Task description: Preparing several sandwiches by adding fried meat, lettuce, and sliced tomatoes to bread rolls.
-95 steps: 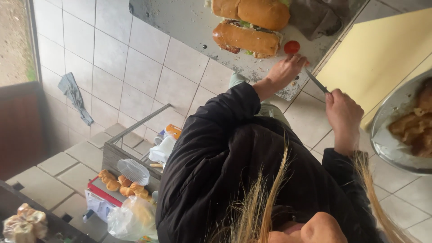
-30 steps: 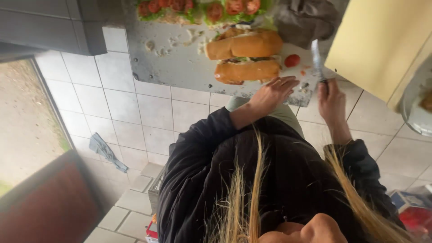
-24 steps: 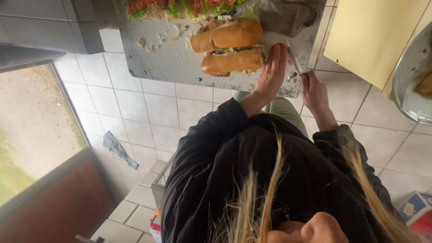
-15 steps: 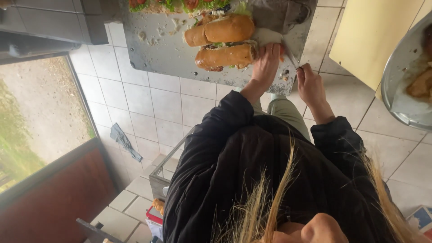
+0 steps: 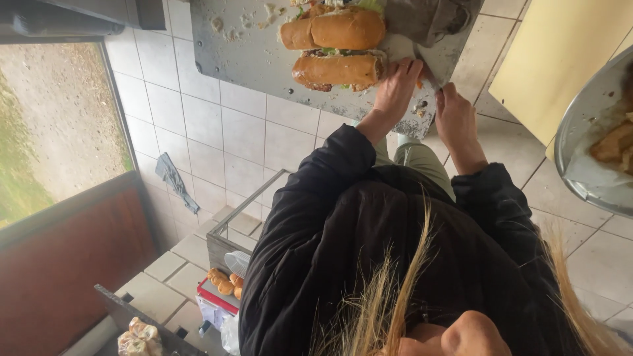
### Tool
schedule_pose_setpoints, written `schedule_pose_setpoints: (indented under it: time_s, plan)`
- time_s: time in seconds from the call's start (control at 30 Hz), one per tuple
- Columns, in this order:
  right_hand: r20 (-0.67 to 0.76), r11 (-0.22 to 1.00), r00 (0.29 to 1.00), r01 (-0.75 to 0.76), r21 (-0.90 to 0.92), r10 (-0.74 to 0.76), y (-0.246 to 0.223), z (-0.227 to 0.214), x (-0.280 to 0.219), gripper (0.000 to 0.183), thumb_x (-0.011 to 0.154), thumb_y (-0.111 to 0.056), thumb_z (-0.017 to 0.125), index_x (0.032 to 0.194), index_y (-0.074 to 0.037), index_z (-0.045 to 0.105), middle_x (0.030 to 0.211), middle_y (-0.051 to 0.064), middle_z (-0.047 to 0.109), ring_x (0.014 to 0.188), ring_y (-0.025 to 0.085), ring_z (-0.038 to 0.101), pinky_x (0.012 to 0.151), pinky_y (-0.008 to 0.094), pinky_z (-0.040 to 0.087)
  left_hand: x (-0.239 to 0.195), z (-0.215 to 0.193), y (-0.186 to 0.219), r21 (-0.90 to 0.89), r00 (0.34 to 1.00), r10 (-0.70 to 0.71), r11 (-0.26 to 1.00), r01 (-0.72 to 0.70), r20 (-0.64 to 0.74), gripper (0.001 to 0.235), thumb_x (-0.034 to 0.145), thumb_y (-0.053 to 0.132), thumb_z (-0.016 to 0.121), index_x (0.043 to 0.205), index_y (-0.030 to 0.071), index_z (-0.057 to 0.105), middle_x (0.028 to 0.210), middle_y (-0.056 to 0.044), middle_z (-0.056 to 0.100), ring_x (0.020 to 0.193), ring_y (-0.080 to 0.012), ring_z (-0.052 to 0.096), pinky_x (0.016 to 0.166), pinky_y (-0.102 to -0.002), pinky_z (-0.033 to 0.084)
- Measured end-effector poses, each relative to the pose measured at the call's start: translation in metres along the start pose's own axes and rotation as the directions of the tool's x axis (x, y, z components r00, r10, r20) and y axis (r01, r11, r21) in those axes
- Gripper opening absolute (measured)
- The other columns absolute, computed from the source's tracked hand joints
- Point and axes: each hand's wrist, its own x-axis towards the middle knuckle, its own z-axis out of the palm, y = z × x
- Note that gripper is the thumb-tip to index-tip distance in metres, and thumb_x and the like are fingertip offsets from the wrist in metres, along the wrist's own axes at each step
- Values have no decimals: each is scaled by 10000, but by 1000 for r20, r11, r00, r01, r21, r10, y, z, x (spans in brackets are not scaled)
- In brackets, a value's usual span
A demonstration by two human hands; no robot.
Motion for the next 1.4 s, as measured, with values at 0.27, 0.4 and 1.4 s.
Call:
schedule_pose_setpoints:
  time_s: [0.27, 0.4, 1.4]
  plan:
    - [124, 996, 989, -88, 7, 86, 18, 19, -4, 220, 1149, -236, 539, 1071, -32, 519, 796, 260, 664, 764, 509, 653, 625, 598, 493, -10, -9, 0, -102, 1000, -14, 995, 15, 14, 360, 842, 22, 663, 1167, 146, 573, 1132, -75, 587, 1088, -312, 619, 879, -408, 572]
    - [127, 999, 992, -23, -40, 28, 25, 19, -21, 219, 1140, -251, 526, 1105, -34, 534, 773, 257, 658, 733, 488, 660, 622, 592, 505, 1, -13, -2, -162, 999, -34, 986, 35, 10, 437, 792, -13, 652, 1192, 147, 576, 1160, -86, 582, 1091, -328, 620, 887, -431, 565]
    - [191, 959, 967, -117, -258, 170, 21, -52, -20, 230, 1108, -324, 607, 1082, -110, 686, 849, 189, 720, 804, 445, 694, 705, 549, 536, -6, 33, -13, -164, 1000, -15, 986, 14, -6, 404, 815, 136, 737, 1174, 99, 556, 1097, -119, 664, 1035, -291, 684, 873, -404, 594]
